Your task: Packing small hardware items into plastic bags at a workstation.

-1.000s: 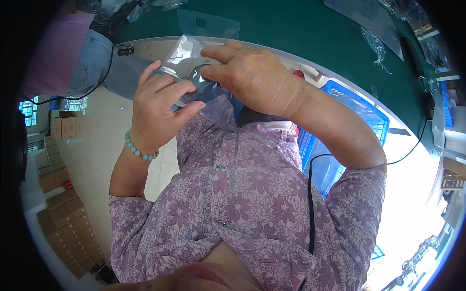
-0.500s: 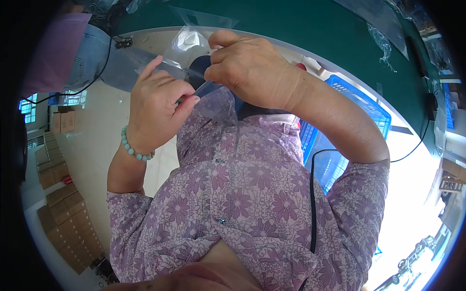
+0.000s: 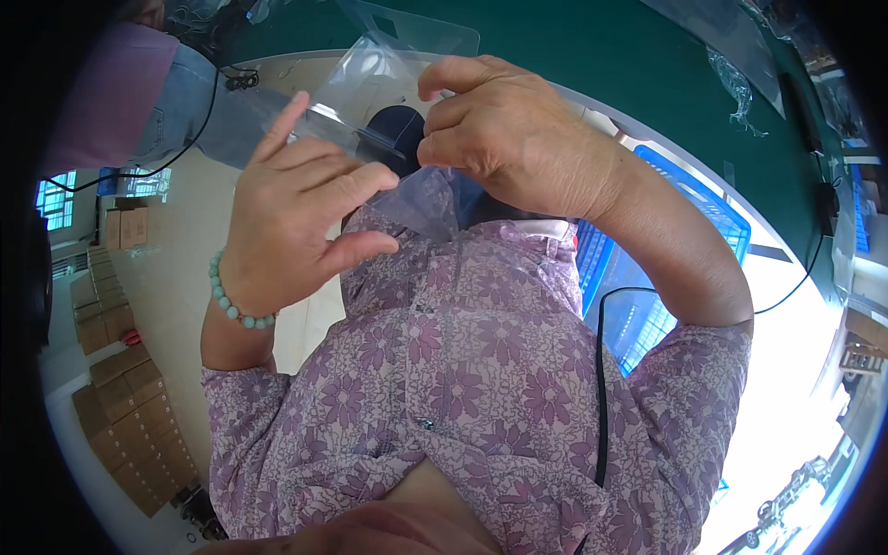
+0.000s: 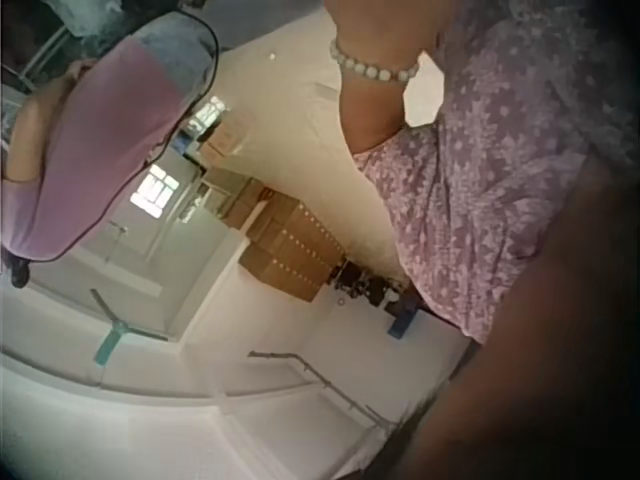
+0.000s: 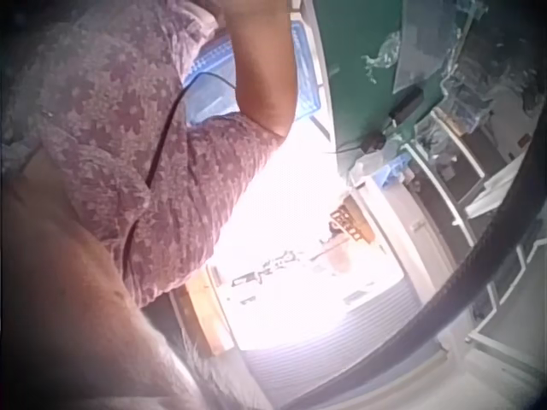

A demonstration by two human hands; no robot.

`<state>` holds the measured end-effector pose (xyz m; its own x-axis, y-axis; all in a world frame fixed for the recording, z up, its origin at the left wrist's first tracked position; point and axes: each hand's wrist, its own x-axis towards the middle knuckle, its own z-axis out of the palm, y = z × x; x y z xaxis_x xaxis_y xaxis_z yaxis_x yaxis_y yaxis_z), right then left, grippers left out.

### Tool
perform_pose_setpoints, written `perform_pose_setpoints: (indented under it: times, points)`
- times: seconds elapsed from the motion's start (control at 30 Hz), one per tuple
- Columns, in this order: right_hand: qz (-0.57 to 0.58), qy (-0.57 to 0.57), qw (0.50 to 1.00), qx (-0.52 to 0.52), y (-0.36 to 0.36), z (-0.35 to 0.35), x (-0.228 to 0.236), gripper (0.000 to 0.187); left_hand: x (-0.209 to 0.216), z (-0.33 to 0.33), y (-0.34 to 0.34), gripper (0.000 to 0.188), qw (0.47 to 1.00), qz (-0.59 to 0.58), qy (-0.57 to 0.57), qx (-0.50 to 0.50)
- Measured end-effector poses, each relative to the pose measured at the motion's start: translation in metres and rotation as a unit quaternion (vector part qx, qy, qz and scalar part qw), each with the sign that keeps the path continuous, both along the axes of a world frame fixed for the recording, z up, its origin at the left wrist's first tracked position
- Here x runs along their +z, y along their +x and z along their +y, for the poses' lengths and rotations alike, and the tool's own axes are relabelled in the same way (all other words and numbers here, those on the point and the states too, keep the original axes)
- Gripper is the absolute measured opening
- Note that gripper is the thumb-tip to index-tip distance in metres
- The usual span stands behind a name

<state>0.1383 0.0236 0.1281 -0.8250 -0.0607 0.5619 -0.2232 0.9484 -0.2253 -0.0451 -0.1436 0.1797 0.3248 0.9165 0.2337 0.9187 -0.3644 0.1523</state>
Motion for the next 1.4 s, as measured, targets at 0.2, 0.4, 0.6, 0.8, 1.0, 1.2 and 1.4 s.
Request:
perform_pose_setpoints:
  times: [0.2, 0.4, 0.6, 0.8, 1.0, 1.2, 1.4]
  points:
    - [0.031, 0.007, 0.998, 0.059, 0.010, 0.018, -0.010, 0.026, 0.012, 0.015, -0.076, 0.078, 0.940, -0.336, 0.041, 0.045]
    - [-0.034, -0.056, 0.997, 0.048, 0.019, 0.031, -0.002, 0.035, -0.046, 0.028, -0.107, 0.015, 0.890, -0.436, -0.117, 0.060]
    - [-0.045, -0.159, 0.986, 0.021, 0.029, 0.042, 0.013, 0.031, -0.044, 0.011, -0.070, 0.010, 0.903, -0.415, 0.064, 0.086]
    - [-0.097, -0.287, 0.953, -0.003, 0.037, 0.038, -0.002, 0.026, -0.051, -0.009, -0.037, 0.008, 0.861, -0.507, 0.027, 0.035]
    - [-0.033, -0.476, 0.876, -0.071, 0.036, 0.018, -0.020, 0.023, -0.058, -0.009, -0.025, 0.014, 0.853, -0.518, 0.015, 0.070]
    - [-0.041, -0.382, 0.918, -0.095, 0.029, 0.017, -0.027, 0.025, -0.065, -0.009, -0.040, 0.023, 0.932, -0.324, 0.148, 0.068]
    - [0.016, -0.103, 0.987, -0.121, 0.018, 0.009, -0.018, 0.021, -0.058, -0.019, -0.034, 0.012, 0.946, -0.278, 0.134, 0.099]
